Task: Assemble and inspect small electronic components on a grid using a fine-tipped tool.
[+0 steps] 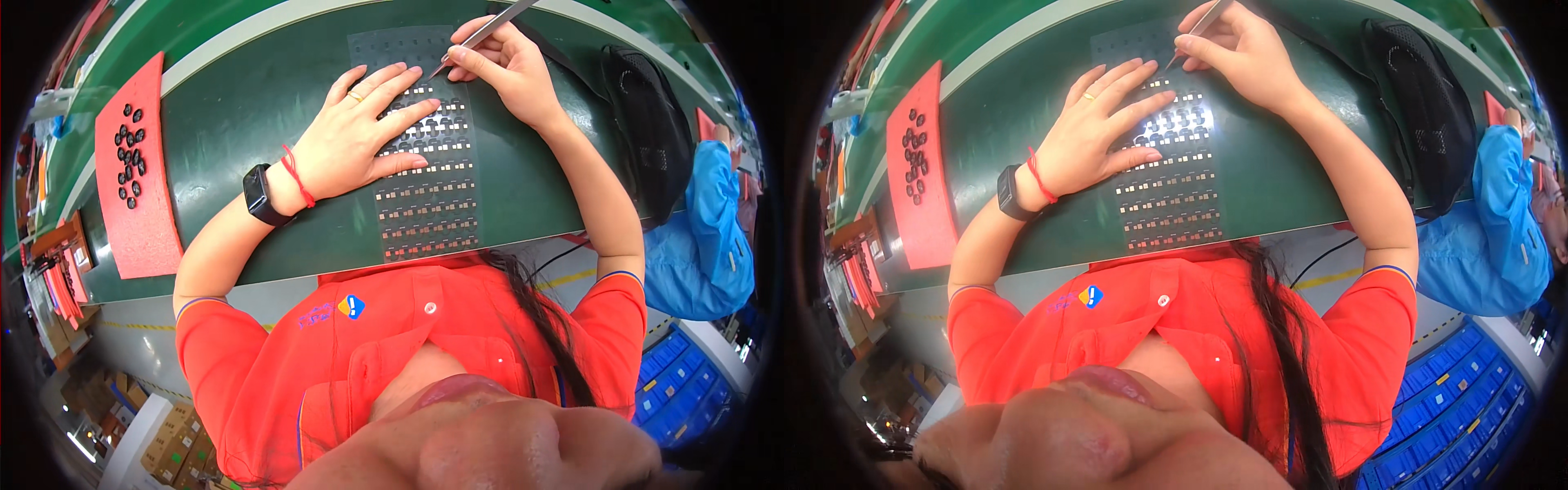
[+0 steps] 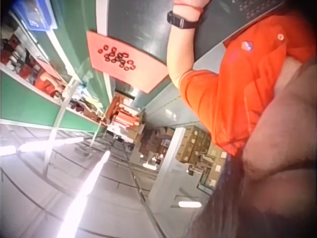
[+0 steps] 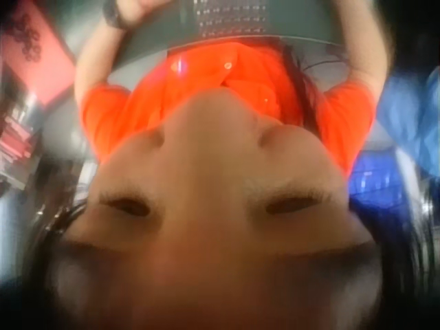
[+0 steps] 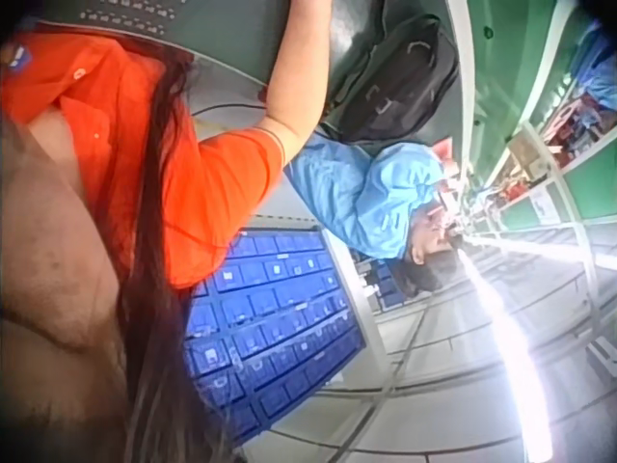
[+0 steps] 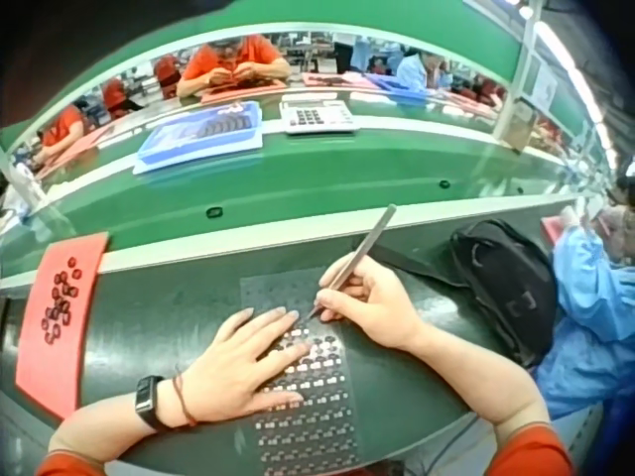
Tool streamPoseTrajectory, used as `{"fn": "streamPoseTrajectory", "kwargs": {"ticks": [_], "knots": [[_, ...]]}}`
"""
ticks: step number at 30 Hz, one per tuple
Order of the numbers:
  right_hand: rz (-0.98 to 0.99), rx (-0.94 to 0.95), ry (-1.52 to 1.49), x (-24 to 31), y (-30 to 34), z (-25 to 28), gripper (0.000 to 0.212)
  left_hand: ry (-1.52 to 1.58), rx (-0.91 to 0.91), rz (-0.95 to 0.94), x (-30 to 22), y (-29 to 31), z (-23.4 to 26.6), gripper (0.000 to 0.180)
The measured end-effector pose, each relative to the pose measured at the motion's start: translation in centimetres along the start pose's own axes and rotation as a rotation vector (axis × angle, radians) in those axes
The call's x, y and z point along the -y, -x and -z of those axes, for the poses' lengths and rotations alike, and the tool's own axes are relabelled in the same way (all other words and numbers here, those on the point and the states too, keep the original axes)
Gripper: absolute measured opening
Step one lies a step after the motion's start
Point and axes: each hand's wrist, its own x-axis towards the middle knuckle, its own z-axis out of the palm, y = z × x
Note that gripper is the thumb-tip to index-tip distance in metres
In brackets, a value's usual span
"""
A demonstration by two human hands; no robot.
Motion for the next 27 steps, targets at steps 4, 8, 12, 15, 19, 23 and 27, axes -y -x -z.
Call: {"fn": "streamPoseTrajectory", "kwargs": {"ticks": [4, 8, 12, 15, 19, 23, 27], "knots": [[0.013, 0.021, 0.007, -0.26, -0.11, 0.17, 0.020, 0.000, 0.010, -0.003, 0.10, -0.16, 0.13, 0.054], [-0.022, 0.004, -0.027, -0.26, -0.21, 0.07, 0.019, -0.003, 0.023, 0.012, 0.03, -0.07, 0.14, 0.055], [-0.017, 0.018, -0.072, -0.33, -0.24, 0.45, 0.019, -0.011, 0.017, 0.006, 0.03, -0.11, 0.06, 0.055], [-0.005, 0.027, -0.067, -0.21, -0.16, 0.38, 0.020, -0.020, 0.019, 0.009, 0.00, -0.02, 0.03, 0.054], [0.007, 0.022, -0.025, 0.09, -0.12, 0.38, 0.021, -0.023, 0.022, 0.014, -0.07, 0.01, 0.08, 0.054], [-0.003, 0.041, -0.036, -0.02, 0.11, 0.32, 0.021, -0.029, 0.021, 0.006, -0.17, 0.00, 0.08, 0.054], [-0.019, 0.046, -0.030, -0.16, -0.06, 0.08, 0.019, -0.035, 0.022, 0.002, -0.13, 0.07, 0.03, 0.054]]}}
